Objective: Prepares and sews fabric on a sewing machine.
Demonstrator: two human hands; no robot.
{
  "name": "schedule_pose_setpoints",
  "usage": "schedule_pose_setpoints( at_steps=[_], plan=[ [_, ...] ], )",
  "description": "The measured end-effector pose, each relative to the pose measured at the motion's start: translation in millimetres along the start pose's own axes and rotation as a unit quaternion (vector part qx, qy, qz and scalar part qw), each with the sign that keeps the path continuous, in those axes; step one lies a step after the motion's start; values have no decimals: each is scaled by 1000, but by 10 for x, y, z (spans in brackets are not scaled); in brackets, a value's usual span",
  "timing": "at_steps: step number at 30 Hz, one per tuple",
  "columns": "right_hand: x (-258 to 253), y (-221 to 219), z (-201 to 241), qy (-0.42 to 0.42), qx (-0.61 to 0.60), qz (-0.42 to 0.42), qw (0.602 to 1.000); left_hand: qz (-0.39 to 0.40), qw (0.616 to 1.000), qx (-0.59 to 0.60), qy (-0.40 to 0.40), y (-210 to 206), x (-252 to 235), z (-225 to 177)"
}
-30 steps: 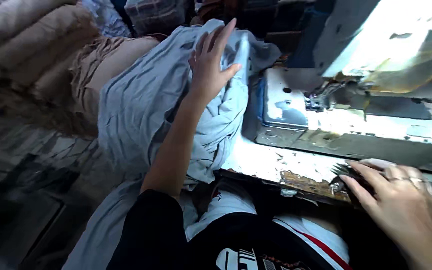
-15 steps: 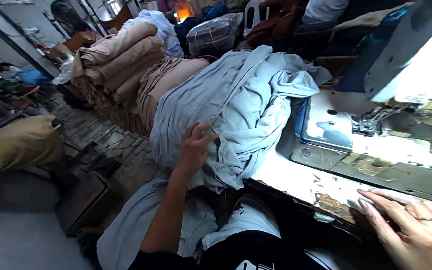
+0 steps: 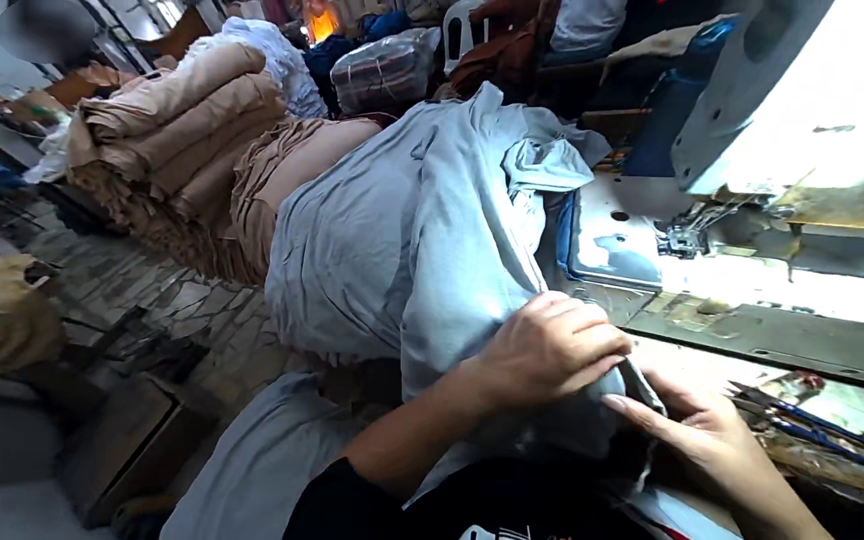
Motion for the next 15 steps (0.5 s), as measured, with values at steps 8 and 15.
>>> schedule_pose_setpoints(
  at_steps=[8, 15],
  plan=[
    [451, 466, 177, -23, 13, -17, 1000, -13, 991, 112, -75, -257, -319, -393],
    [578, 489, 274, -54, -44, 29, 997, -104, 984, 141, -34, -297, -445, -386]
  ],
)
Point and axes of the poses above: each hand's wrist, its own x-axis away from the middle knuckle, its own y-axis out of the back of the hand, z = x × y, the point moved 9 cm from there along -x, towards the middle knuckle, and after that the axes turned 8 degrees about -x, right-handed, at the moved point
